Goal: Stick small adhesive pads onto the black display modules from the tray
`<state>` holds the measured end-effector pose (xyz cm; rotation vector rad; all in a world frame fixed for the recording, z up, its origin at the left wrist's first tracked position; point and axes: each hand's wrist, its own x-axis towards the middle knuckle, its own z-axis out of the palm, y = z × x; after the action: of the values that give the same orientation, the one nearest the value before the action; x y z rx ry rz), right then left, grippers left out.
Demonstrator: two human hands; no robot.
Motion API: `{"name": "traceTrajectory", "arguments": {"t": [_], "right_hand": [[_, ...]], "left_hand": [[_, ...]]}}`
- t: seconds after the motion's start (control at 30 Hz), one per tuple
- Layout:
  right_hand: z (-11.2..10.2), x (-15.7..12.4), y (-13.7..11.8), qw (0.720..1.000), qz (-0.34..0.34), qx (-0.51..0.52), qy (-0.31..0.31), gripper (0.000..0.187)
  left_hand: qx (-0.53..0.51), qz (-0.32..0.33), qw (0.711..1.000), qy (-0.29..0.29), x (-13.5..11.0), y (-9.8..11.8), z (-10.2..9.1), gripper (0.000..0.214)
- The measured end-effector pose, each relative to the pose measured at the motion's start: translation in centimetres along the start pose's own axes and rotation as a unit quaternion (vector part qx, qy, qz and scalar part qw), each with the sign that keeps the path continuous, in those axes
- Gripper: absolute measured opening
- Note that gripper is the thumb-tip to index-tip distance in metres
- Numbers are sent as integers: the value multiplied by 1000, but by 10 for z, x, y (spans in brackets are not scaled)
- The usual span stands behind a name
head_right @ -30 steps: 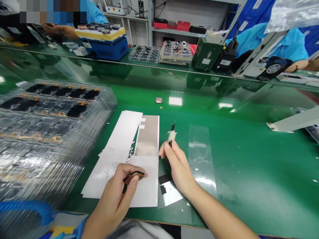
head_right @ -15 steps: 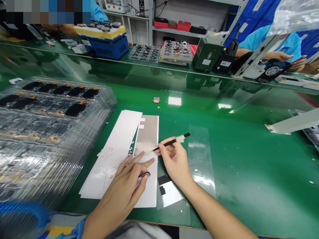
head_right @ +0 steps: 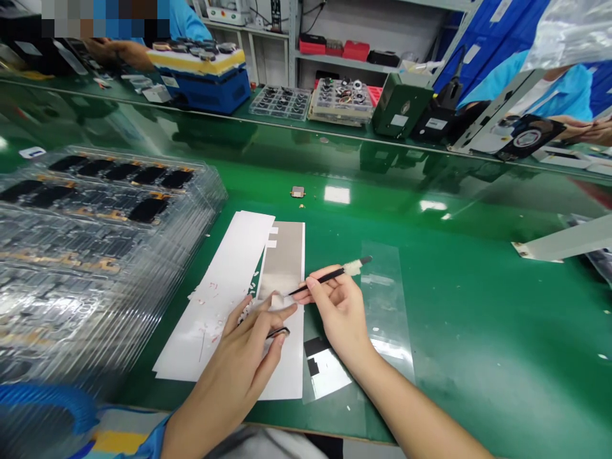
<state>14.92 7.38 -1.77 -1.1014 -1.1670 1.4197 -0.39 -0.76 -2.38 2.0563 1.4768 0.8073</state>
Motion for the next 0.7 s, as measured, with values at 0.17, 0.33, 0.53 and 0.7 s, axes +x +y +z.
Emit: {"name": "traceTrajectory", "arguments": {"t": [0.17, 0.33, 0.53, 0.7], "right_hand": [[-1, -18, -16, 995, -48, 86, -1, 18], [6, -41, -19, 993, -99, 61, 7, 9], [13, -47, -17, 993, -112, 37, 25, 12], [15, -45, -17, 992, -116, 36, 43, 13]], "left_hand": [[-208, -123, 969, 57, -4, 4, -5, 8], [-472, -202, 856, 65, -2, 18, -6, 14], [-565, -204, 796, 75, 1, 25, -4, 13], [-557, -200, 803, 66, 1, 24, 0, 13]]}}
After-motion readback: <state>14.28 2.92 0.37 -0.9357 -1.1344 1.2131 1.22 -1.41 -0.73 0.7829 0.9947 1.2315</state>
